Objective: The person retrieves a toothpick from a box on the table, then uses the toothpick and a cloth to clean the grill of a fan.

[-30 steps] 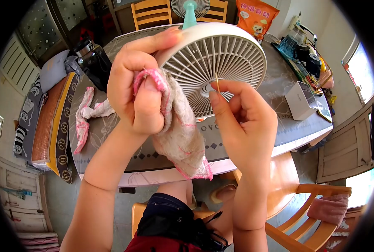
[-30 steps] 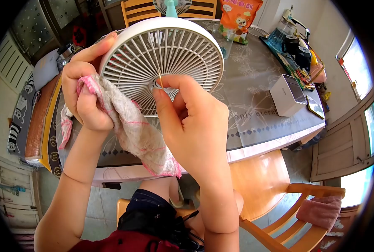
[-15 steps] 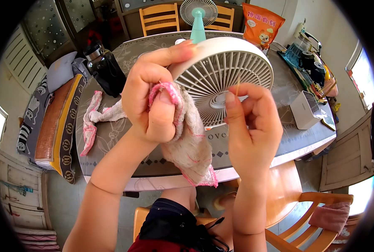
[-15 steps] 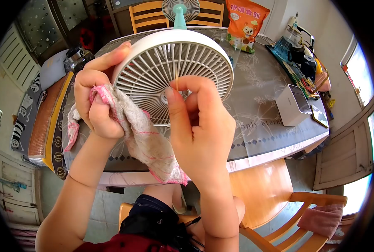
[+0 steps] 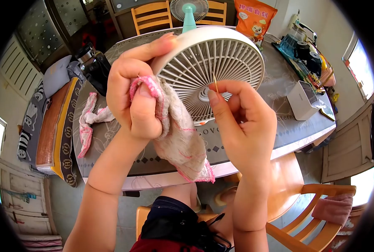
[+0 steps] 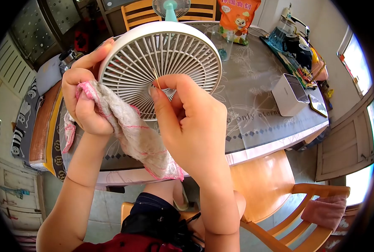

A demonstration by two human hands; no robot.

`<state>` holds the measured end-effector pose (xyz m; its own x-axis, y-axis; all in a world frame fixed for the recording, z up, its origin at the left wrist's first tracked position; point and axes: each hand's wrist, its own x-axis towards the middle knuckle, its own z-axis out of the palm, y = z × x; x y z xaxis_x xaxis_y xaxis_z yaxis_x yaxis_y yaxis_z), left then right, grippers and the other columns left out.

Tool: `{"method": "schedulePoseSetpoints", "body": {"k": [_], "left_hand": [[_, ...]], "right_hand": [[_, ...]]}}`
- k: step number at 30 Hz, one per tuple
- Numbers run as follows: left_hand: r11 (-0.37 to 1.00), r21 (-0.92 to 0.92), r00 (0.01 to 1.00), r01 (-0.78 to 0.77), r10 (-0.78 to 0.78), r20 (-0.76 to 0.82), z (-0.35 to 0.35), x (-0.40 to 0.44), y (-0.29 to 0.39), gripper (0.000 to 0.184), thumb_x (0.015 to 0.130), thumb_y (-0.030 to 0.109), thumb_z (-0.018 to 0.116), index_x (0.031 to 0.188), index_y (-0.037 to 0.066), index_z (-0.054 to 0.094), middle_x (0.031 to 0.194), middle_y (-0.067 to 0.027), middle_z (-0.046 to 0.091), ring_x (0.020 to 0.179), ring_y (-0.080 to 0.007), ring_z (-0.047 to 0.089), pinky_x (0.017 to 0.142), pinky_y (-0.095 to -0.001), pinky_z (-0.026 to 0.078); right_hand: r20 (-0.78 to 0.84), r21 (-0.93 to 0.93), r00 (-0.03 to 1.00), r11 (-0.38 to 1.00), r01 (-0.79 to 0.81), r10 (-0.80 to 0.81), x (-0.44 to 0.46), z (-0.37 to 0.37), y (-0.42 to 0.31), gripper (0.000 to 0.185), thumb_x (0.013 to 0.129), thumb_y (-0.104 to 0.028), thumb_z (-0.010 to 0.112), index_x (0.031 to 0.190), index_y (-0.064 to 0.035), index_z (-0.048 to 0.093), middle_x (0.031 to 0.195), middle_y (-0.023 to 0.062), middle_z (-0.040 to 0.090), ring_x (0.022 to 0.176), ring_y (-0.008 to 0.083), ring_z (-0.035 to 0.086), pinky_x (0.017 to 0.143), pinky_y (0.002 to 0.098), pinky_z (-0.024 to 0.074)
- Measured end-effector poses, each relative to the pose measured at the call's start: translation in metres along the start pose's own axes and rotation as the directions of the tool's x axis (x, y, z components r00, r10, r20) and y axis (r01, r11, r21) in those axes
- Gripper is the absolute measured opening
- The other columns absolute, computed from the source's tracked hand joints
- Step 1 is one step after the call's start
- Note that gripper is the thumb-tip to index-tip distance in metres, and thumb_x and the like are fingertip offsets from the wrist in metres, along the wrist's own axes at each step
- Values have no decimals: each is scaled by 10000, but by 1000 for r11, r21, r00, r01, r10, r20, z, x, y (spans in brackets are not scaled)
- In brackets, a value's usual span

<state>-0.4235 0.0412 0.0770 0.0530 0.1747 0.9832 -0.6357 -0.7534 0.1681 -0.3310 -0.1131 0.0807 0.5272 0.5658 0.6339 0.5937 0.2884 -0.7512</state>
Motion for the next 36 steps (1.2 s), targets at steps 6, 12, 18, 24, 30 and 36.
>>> {"method": "schedulePoseSetpoints", "body": {"k": [6,12,18,24,30,36], "left_hand": [[1000,-3,1000,-17,17,12,1,1,0,146,776,56,408,861,-51,459,1137,-345,603,1104,-382,609,985,-447,470],[1000,-2,1000,26,-26,11,3,0,5,158,769,60,413,873,-51,457,1160,-341,590,1126,-386,597,996,-459,460],[1000,-11,1000,-6,6,20,1,0,2,160,769,58,408,873,-53,457,1158,-340,591,1126,-386,596,995,-456,463],[999,-12,999,-37,37,22,1,0,0,134,772,43,400,850,-51,456,1150,-347,590,1119,-389,601,984,-449,475],[999,-43,1000,-18,17,-7,5,0,2,135,761,39,397,851,-46,451,1149,-335,597,1115,-403,602,976,-453,480],[998,70,1000,2,-2,0,1,-1,1,161,741,68,393,864,-25,439,1133,-333,605,1096,-422,606,990,-492,464]], "right_hand": [[-58,7,998,1000,6,-5,2,6,4,63,864,-57,690,910,-57,648,533,25,476,439,103,432,443,257,352],[-115,28,992,998,54,-50,3,11,7,71,869,-53,691,921,-61,643,549,15,469,451,93,429,446,246,351],[-135,79,989,994,75,-64,2,8,4,79,873,-41,693,932,-58,642,552,-13,465,468,44,409,452,210,336],[-225,41,974,998,41,-31,7,-9,4,99,893,-39,675,982,-45,632,575,-43,504,495,2,400,461,175,314],[-226,-69,957,983,169,-181,14,-13,10,230,875,-10,667,1099,-45,629,592,-29,519,511,16,417,479,180,349],[-393,-139,883,966,219,-257,25,-23,24,226,903,-21,633,1128,-39,619,674,-4,595,563,44,504,516,199,411]]}}
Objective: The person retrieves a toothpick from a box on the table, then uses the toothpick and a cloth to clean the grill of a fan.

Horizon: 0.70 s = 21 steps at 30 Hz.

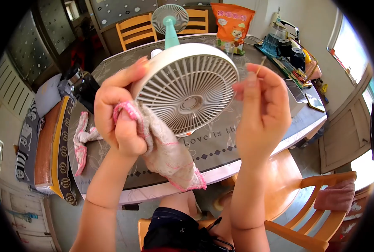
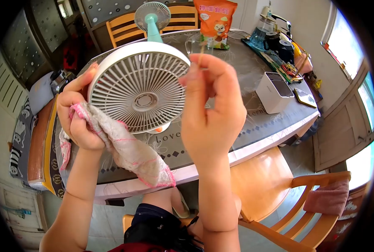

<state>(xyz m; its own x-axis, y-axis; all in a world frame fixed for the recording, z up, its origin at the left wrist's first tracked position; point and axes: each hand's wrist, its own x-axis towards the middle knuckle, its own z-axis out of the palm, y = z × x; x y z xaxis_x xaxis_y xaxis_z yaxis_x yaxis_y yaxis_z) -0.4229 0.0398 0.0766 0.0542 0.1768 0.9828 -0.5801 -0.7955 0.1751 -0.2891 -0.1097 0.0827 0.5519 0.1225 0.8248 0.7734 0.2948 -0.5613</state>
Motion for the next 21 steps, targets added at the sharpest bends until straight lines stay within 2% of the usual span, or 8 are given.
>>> {"method": "schedulePoseSetpoints", "body": {"k": [2,3,4,6,8,11,15,21], "left_hand": [[1000,4,999,26,-26,-44,3,-3,-2,162,758,91,377,866,-23,415,1134,-335,598,1099,-436,599,1003,-505,459],[999,20,998,40,-39,-51,4,-3,-2,164,765,104,371,866,-21,407,1133,-338,595,1100,-439,597,1004,-509,458],[998,36,997,53,-51,-56,3,-3,-3,167,773,116,365,867,-18,399,1132,-342,592,1101,-442,595,1006,-512,456],[998,40,996,50,-46,-74,4,-2,-5,188,784,156,358,868,-12,377,1118,-341,588,1106,-443,588,1019,-522,449],[997,7,989,82,-81,-121,3,-2,-8,193,786,169,354,863,-7,372,1122,-339,583,1113,-440,584,1018,-528,452],[996,20,993,82,-80,-91,2,-2,-8,196,787,180,349,860,-1,365,1128,-326,582,1127,-435,580,1021,-540,452],[993,27,985,115,-110,-131,5,-2,-6,208,790,192,340,858,-4,358,1156,-316,564,1148,-434,573,1030,-550,450],[988,95,982,125,-109,-153,0,1,-12,226,807,211,303,861,-3,346,1176,-291,558,1115,-425,580,1027,-545,454]], "right_hand": [[-86,156,989,982,-102,116,11,-5,9,237,941,-14,570,1178,-15,584,782,35,649,640,64,578,593,202,467],[-24,278,976,939,-203,218,12,-11,11,287,963,1,503,1248,-9,542,860,66,669,718,86,624,679,217,505],[-61,272,973,942,-197,221,13,-16,14,287,963,1,503,1248,-9,542,860,66,669,718,86,624,679,217,505],[103,290,919,872,-394,381,13,-22,28,271,964,4,488,1217,-6,584,864,67,674,734,88,620,702,226,506],[120,265,922,883,-388,369,8,-25,44,232,953,-36,530,1153,-6,643,891,66,681,777,99,625,726,244,509],[409,396,832,749,-532,375,-1,-27,45,260,878,-134,696,1098,3,679,940,68,692,849,132,629,768,291,515],[287,249,917,903,-351,277,-2,-23,40,346,767,-112,790,1058,30,666,911,114,666,836,199,627,765,311,508],[273,65,937,968,-242,216,-5,-23,27,323,772,-95,791,1064,-13,679,872,57,635,816,159,617,769,279,504]]}}
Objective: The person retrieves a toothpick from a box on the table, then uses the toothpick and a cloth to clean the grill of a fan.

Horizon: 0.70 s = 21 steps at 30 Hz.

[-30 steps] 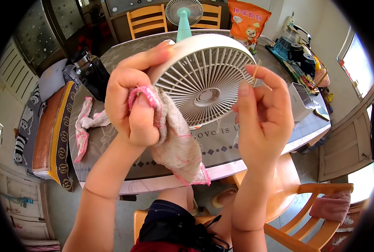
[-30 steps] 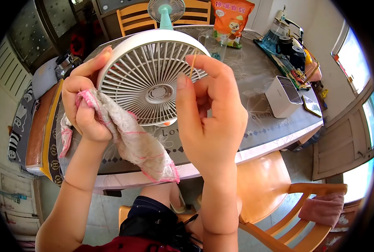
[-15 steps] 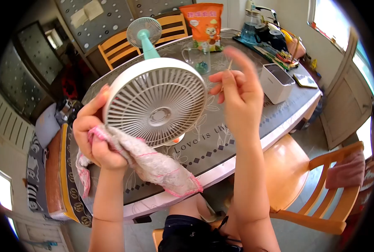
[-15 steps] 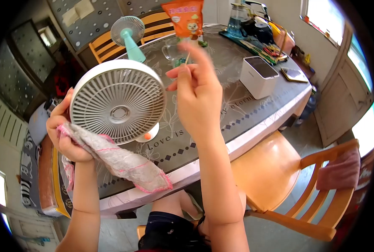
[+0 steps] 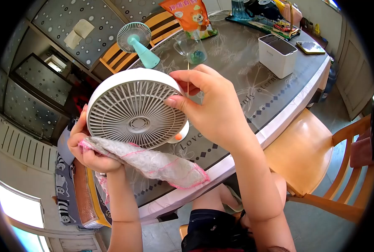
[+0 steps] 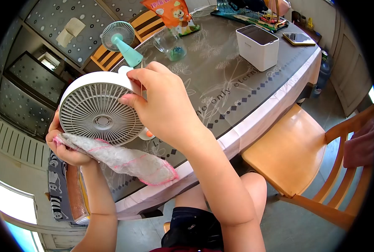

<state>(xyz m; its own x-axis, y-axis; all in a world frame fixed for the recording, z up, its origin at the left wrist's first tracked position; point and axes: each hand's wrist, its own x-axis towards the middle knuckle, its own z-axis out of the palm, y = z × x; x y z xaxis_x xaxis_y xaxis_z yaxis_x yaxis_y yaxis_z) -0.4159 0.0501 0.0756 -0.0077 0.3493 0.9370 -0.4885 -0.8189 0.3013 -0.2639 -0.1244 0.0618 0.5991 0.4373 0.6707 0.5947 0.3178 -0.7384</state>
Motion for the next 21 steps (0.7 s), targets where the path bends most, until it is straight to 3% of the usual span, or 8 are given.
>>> {"method": "schedulePoseSetpoints", "body": {"k": [2,4,5,7,9,10,13,21], "left_hand": [[1000,2,1000,-8,8,12,-2,2,-4,229,811,217,303,866,-1,346,1173,-293,558,1109,-423,581,1017,-545,462],[999,43,1000,1,0,-24,6,0,4,243,822,236,306,884,6,352,1168,-297,557,1091,-418,585,977,-538,495],[999,48,1000,-8,10,-27,8,0,2,247,832,243,305,902,14,366,1166,-298,555,1090,-417,587,956,-540,517],[999,50,997,16,-12,-79,11,0,6,249,844,241,295,920,20,381,1167,-295,553,1092,-414,588,944,-538,536],[998,39,995,57,-53,-80,13,0,8,247,864,236,283,910,30,411,1178,-281,564,1084,-405,601,920,-517,561],[997,74,998,36,-31,-63,9,0,8,251,867,236,286,901,29,422,1175,-278,572,1077,-399,606,921,-510,562],[993,114,999,14,-8,-54,10,-1,8,258,873,237,292,889,25,440,1173,-280,584,1067,-386,615,922,-497,564],[1000,18,997,17,-16,-74,16,-5,13,312,896,253,296,883,31,515,1183,-301,588,1077,-393,619,924,-496,567]], "right_hand": [[-2,-29,1000,1000,3,-4,0,0,0,323,767,-106,796,1057,-17,685,854,57,631,814,162,616,763,278,502],[-31,20,994,994,109,-108,2,-1,8,292,718,-128,811,946,14,695,776,125,604,729,277,600,679,350,490],[-26,45,993,992,119,-118,3,-3,14,254,731,-138,801,916,9,709,760,117,619,690,240,612,651,344,489],[89,206,996,979,2,-20,2,-7,21,182,792,-80,735,958,-10,711,800,80,649,653,160,617,603,293,481],[219,277,972,949,-148,88,0,-15,25,332,861,-184,744,1128,4,684,939,49,712,853,126,678,728,244,526],[355,428,928,862,-272,116,-7,-31,7,356,885,-193,706,1151,39,659,938,114,720,839,126,636,821,287,505],[495,377,859,859,-345,128,-4,-42,20,344,878,-176,699,1128,57,658,907,118,720,810,119,633,773,274,500],[344,230,933,953,-196,109,-9,-34,11,252,900,-115,659,1089,51,675,883,110,720,795,105,637,742,263,505]]}}
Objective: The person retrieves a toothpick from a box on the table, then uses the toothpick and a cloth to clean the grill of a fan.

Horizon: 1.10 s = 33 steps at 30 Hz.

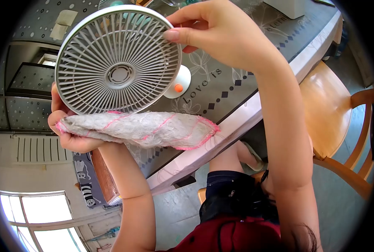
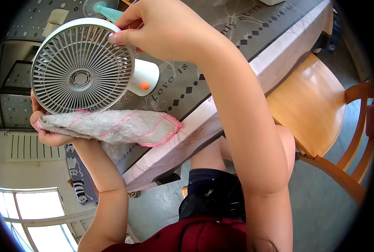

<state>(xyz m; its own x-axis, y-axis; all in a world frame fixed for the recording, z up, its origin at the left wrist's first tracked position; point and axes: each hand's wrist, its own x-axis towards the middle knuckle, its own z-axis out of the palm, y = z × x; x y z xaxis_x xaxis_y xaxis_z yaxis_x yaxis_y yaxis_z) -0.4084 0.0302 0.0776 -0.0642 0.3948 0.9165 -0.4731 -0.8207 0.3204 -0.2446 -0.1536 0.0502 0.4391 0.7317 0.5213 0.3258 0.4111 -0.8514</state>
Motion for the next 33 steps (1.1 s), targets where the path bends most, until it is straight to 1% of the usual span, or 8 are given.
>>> {"method": "schedulePoseSetpoints", "body": {"k": [4,8,11,15,18,20,22,33], "left_hand": [[976,-180,993,119,-114,39,-14,7,-4,338,892,268,299,895,70,572,1185,-277,600,1088,-401,614,923,-511,561],[958,-173,973,231,-223,65,-16,12,2,344,888,287,297,929,75,564,1182,-293,597,1103,-411,603,936,-530,542],[952,-262,986,160,-141,90,-16,14,-3,276,851,238,306,885,16,466,1133,-345,593,1088,-439,598,949,-525,524],[963,-247,987,111,-77,143,-17,21,1,179,829,167,331,851,8,410,1075,-344,602,1063,-422,608,975,-515,499],[994,-101,986,41,-24,163,-19,29,13,172,813,115,347,855,-25,437,1032,-322,618,976,-356,628,919,-442,518],[923,221,922,-315,241,304,-22,31,28,195,791,110,377,862,-43,475,986,-289,634,871,-312,625,827,-385,525],[906,232,923,-354,297,246,-24,30,44,203,774,115,403,857,-42,501,908,-236,634,801,-277,610,762,-362,516],[946,302,648,-120,-156,745,-16,16,91,99,843,14,631,928,15,582,838,-93,628,720,-191,601,659,-274,473]], "right_hand": [[3,128,968,960,-249,251,8,9,-2,239,921,-91,642,1118,41,670,919,89,726,819,94,642,755,242,509],[-79,81,985,986,-147,153,-2,8,-4,282,923,-124,654,1162,26,662,977,102,725,864,108,654,795,267,524],[-314,-311,942,950,19,-122,-2,14,5,206,948,-63,582,1108,31,671,925,45,705,812,124,676,676,222,517],[-234,-287,959,954,90,-161,-21,25,-36,154,940,13,541,1071,35,618,940,88,702,740,127,667,596,212,506],[20,127,998,990,61,-64,-32,52,-51,228,879,156,491,1025,-8,428,967,195,693,679,150,668,502,191,485],[192,222,980,971,-91,48,-35,70,-48,238,872,151,540,986,-13,411,919,160,702,724,133,677,544,206,510],[248,237,968,967,-89,28,-35,84,-42,221,879,106,598,957,-5,424,891,135,700,707,110,666,566,211,511],[6,-270,953,917,294,-304,-28,80,-56,207,788,82,739,868,14,560,815,76,643,607,96,623,531,210,491]]}}
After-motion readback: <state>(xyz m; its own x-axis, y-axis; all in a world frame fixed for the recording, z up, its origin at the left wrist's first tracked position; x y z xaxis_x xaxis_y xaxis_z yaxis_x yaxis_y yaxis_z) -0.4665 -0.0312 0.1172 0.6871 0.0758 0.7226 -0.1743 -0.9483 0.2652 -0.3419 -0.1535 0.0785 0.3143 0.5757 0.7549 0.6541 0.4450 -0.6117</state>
